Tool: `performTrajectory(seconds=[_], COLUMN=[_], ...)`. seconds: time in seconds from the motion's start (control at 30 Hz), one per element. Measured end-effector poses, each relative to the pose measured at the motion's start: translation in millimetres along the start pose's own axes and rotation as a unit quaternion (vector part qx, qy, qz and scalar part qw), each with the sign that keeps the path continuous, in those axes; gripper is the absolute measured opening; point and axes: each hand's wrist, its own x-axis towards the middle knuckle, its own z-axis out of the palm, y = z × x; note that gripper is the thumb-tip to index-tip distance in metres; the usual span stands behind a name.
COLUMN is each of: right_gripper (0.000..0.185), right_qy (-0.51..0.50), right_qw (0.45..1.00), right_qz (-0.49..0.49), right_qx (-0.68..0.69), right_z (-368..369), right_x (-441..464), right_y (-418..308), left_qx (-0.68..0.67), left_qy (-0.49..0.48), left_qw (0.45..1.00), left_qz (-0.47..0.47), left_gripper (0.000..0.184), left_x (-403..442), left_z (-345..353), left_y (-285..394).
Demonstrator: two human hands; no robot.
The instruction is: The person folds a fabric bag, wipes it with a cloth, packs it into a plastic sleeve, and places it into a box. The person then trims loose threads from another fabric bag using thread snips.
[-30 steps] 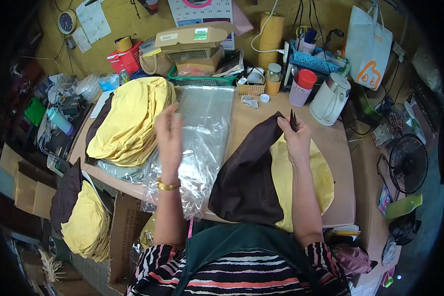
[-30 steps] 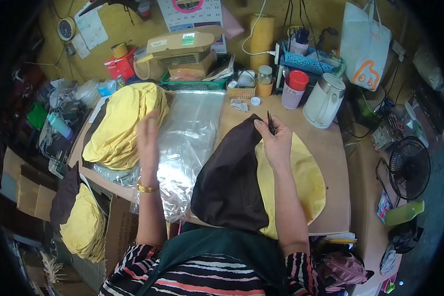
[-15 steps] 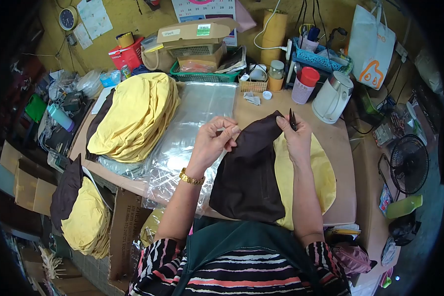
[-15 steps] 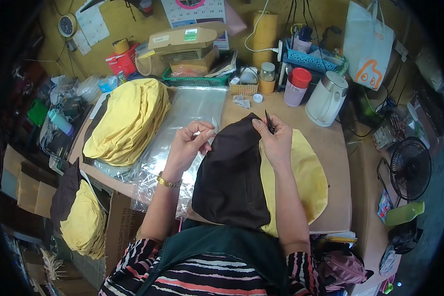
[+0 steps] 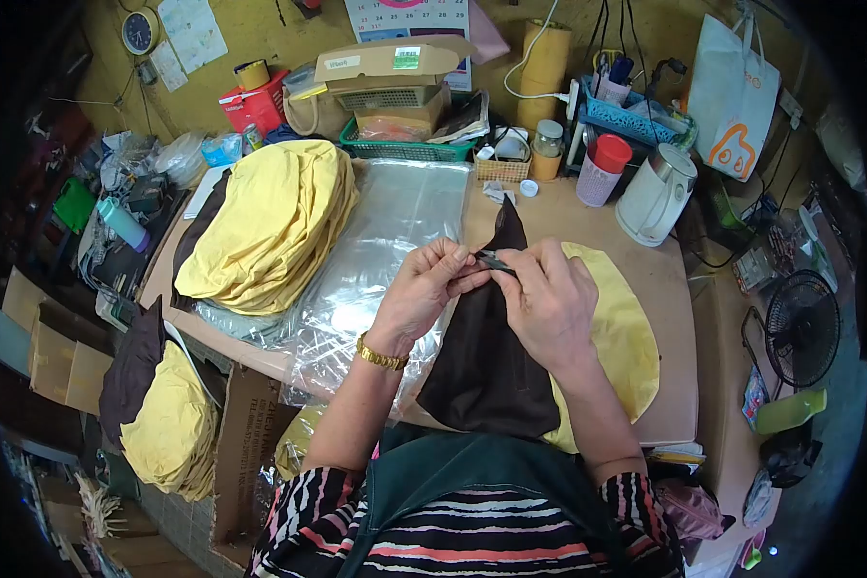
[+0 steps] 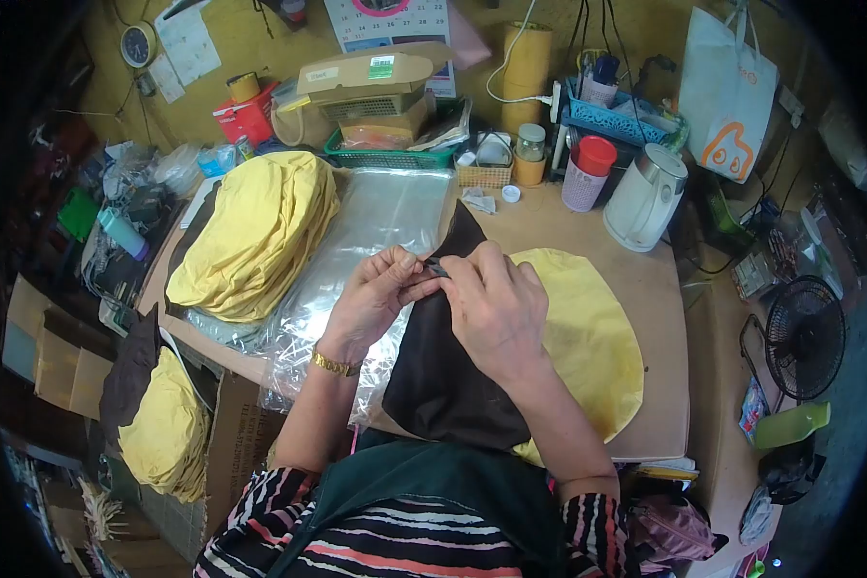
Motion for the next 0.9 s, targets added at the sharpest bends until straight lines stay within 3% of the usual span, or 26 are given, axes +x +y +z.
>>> performTrajectory(seconds=[0.37, 0.47, 0.5, 0.53, 0.57, 0.6, 0.67, 0.73, 0.8, 0.87, 0.9], right_gripper=[0.027, 0.016, 0.015, 0.015, 0.015, 0.017, 0.02, 0.021, 0.021, 0.02, 0.021], right_qy=[0.019, 0.004, 0.063, 0.12, 0.121, 0.001, -0.115, -0.05, -0.041, -0.031, -0.024], right_qw=[0.999, 0.999, 0.969, 0.876, 0.877, 0.825, 0.751, 0.739, 0.754, 0.769, 0.781], right_qz=[-0.045, -0.043, 0.108, 0.251, 0.249, 0.296, 0.337, 0.398, 0.392, 0.385, 0.378], right_qx=[-0.007, 0.017, 0.213, 0.395, 0.394, 0.482, 0.556, 0.542, 0.525, 0.509, 0.497], right_z=[2.0, 7.4, 14.5, 22.3, 29.1, 35.7, 53.6, 69.0, 62.9, 57.1, 54.2], right_x=[7.0, 4.3, 5.9, 7.2, 6.3, 2.1, -15.8, -26.2, -27.3, -21.6, -19.1], right_y=[-3.4, 0.5, 1.4, 4.1, 19.6, 45.0, 72.5, 87.3, 91.1, 85.3, 79.6], left_qx=[0.056, 0.046, 0.047, 0.037, 0.027, 0.028, 0.035, 0.049, 0.06, 0.234, 0.235], left_qy=[-0.021, -0.028, -0.027, -0.017, -0.008, -0.011, -0.018, -0.013, -0.003, 0.187, 0.188], left_qw=[0.998, 0.998, 0.998, 0.999, 1.0, 0.999, 0.999, 0.998, 0.994, 0.945, 0.945], left_qz=[0.01, 0.014, 0.014, -0.001, -0.014, -0.011, 0.005, 0.049, 0.089, 0.131, 0.129], left_gripper=[0.018, 0.017, 0.017, 0.017, 0.016, 0.016, 0.02, 0.021, 0.021, 0.029, 0.029], left_x=[-2.9, -5.4, -8.1, -11.1, -11.1, -9.6, -8.5, -5.2, -2.7, -0.8, -0.1], left_z=[3.0, 8.1, 11.9, 18.3, 22.2, 21.4, 12.6, -38.5, -54.2, -50.0, -42.7], left_y=[-0.5, 0.2, 3.4, 8.8, 11.8, 11.8, 8.8, 23.4, 28.8, 30.9, 24.4])
